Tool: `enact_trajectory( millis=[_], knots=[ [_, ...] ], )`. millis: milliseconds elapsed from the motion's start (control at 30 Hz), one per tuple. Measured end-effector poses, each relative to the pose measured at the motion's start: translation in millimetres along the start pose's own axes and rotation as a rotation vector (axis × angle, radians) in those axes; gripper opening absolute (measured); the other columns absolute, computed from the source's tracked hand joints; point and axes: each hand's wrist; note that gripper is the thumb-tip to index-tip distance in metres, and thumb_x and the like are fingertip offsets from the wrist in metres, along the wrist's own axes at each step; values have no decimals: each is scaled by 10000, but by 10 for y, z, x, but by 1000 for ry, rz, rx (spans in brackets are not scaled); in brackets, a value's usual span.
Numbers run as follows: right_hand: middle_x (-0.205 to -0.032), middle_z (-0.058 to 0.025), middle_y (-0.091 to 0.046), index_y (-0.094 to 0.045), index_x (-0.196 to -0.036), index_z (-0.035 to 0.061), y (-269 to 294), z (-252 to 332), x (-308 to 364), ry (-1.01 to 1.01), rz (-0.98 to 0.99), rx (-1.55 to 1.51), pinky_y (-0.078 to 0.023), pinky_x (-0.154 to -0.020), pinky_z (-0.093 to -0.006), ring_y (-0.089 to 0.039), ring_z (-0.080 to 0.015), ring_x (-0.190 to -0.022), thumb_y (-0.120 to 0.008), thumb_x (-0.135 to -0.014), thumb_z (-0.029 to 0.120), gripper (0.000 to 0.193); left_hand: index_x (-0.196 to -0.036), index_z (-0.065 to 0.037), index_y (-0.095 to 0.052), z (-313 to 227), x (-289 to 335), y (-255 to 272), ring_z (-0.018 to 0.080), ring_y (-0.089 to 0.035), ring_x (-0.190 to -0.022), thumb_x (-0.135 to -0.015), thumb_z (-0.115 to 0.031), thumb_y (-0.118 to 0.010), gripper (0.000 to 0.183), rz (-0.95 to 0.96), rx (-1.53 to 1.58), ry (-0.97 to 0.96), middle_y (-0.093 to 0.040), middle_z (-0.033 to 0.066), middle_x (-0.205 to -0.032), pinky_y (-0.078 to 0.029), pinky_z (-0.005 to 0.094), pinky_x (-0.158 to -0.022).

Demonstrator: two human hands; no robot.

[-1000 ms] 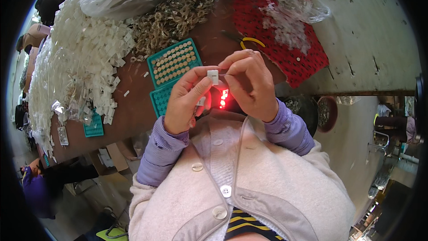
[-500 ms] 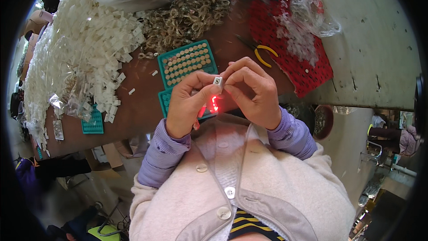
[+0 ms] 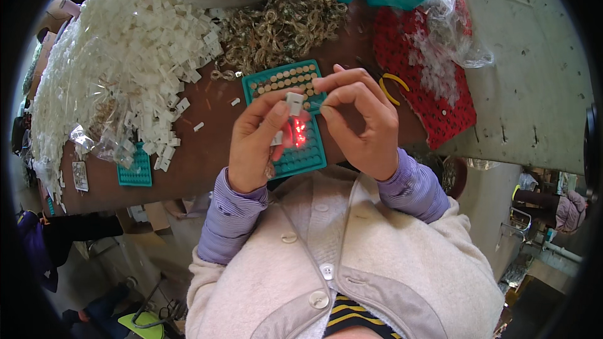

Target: The person assembles small electronic modules by inserting metal pins into white plastic housings and placing round components into a green tray. They repeatedly test each unit with a red light indicator and place finished units into the tray.

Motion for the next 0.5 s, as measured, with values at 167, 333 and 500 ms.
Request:
enact_trajectory(
  millis=[167,333,500],
  knots=[
    [-1060,-122,-756,-665,-945,24,39,-33,95,-6,78,17,-500,-1155,-566,-738,-317,-1003,-735,-834,-73,163,-1380,-21,-670,80,12,-42,19,-594,-697,-1153,-262,-575,345,157,7,40,-756,52,-1057,-383,166,-464],
    [-1010,-114,-730,-679,-936,21,195,-50,166,6,159,61,-504,-1152,-570,-724,-317,-963,-757,-827,-66,160,-1257,-34,-708,102,-19,-106,5,-611,-710,-1091,-227,-680,256,169,-186,-9,-757,25,-985,-410,169,-495],
    [-967,-106,-705,-694,-900,34,235,-62,101,67,193,125,-557,-1019,-490,-700,-322,-910,-817,-841,9,139,-1160,-65,-723,61,4,-88,23,-620,-693,-1043,-218,-751,195,122,-311,-6,-743,-11,-929,-422,170,-546]
  ],
)
Point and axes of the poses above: each hand's wrist, its own x-axis away from the middle knuckle, its own y-axis out of the back of the hand, z = x × y
